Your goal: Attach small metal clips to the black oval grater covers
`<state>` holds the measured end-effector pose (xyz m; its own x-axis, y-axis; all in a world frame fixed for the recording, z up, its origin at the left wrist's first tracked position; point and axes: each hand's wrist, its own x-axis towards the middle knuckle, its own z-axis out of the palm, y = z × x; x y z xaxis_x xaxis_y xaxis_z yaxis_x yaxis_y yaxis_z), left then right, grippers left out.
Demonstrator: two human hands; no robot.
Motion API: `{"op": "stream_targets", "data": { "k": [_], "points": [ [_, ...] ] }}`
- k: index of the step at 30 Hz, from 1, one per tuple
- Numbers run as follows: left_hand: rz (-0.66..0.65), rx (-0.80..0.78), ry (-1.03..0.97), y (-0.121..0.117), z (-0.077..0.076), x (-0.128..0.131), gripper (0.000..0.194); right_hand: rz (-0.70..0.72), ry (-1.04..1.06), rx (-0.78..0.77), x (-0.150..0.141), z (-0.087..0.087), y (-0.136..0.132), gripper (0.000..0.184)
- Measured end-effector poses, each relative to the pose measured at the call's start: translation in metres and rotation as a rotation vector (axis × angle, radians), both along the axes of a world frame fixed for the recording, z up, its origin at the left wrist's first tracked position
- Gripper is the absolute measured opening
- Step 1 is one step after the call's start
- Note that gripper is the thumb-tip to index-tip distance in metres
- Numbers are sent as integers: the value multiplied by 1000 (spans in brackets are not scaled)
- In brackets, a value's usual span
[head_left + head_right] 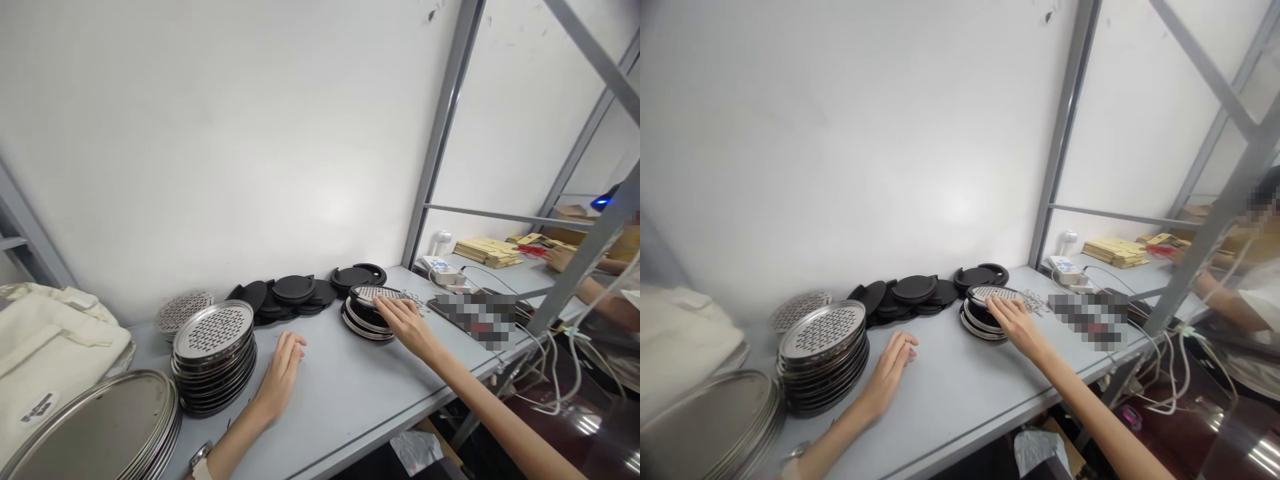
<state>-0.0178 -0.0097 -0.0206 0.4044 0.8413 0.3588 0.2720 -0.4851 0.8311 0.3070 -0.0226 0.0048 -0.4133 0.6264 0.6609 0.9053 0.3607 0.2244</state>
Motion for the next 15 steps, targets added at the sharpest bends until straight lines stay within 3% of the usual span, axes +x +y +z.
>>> {"op": "stream_targets", "data": {
  "k": [4,15],
  "points": [
    [-25,23,29,-2,4,1,33,11,-2,2,-3,-12,0,40],
    [-72,67,95,-2,3,1,30,44,76,20,-19,-20,-5,34]
  ]
}}
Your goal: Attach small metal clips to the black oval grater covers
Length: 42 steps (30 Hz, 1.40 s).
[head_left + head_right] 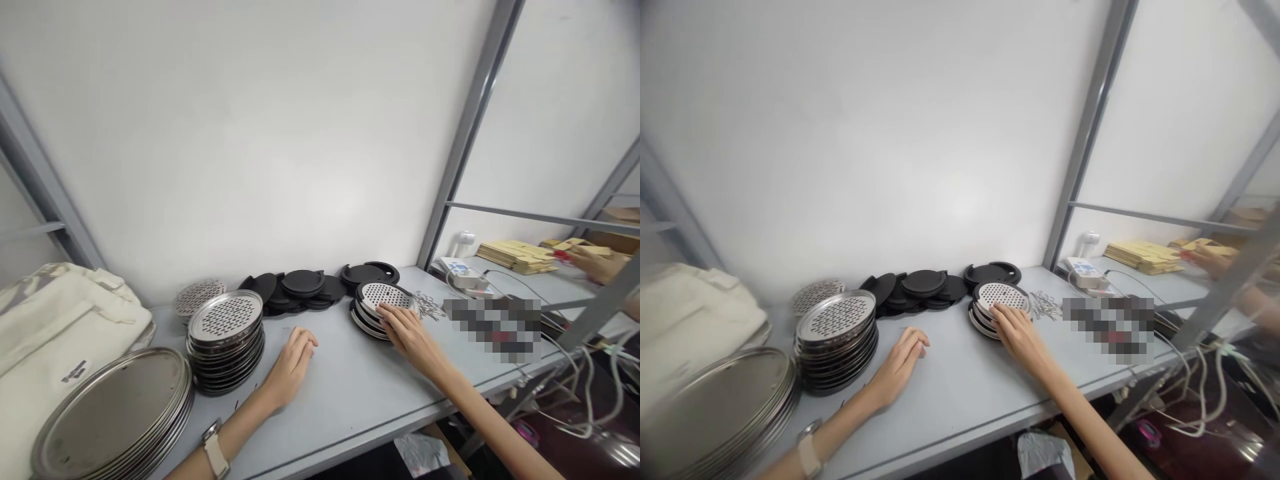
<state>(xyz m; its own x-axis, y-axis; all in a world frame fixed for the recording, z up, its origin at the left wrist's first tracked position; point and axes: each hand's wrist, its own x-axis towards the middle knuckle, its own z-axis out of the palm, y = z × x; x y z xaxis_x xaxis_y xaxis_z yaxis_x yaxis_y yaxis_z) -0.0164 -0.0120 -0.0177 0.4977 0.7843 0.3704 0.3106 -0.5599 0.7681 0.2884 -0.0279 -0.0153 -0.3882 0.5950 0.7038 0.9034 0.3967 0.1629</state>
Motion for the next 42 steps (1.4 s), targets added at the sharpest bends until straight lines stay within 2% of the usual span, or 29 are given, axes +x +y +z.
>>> {"op": "stream_targets", "data": {
  "k": [4,7,10,12,15,17,19,21,24,27,29,35,39,42],
  "points": [
    [31,156,78,-13,20,-2,23,39,-2,21,-13,-6,-6,36],
    [79,391,184,-39,43,-9,22,128,-97,-8,-29,-6,-5,35],
    [201,635,305,-69,59,-30,19,224,-180,-41,-48,4,3,31],
    [361,661,363,-83,63,-55,15,255,-179,-60,-64,13,12,31],
    [566,659,582,-94,57,-109,19,349,-254,-105,-91,19,34,27],
    [594,728,764,-100,48,-146,30,422,-326,-126,-109,18,51,22],
    [638,748,873,-105,39,-177,30,450,-333,-131,-124,15,67,19],
    [672,755,947,-111,30,-198,33,458,-308,-117,-135,11,81,19],
    [680,759,1002,-117,20,-215,41,408,-260,-117,-139,3,92,17],
    [663,737,946,-118,13,-223,36,388,-261,-125,-131,-4,93,16],
    [689,663,915,-116,12,-223,32,375,-261,-139,-125,-6,91,16],
    [871,455,793,-112,24,-199,34,333,-230,-159,-122,-5,92,15],
    [986,478,714,-112,30,-182,26,350,-222,-181,-124,-7,92,13],
    [967,524,711,-111,29,-178,21,350,-204,-201,-123,-8,92,11]
  ]
}}
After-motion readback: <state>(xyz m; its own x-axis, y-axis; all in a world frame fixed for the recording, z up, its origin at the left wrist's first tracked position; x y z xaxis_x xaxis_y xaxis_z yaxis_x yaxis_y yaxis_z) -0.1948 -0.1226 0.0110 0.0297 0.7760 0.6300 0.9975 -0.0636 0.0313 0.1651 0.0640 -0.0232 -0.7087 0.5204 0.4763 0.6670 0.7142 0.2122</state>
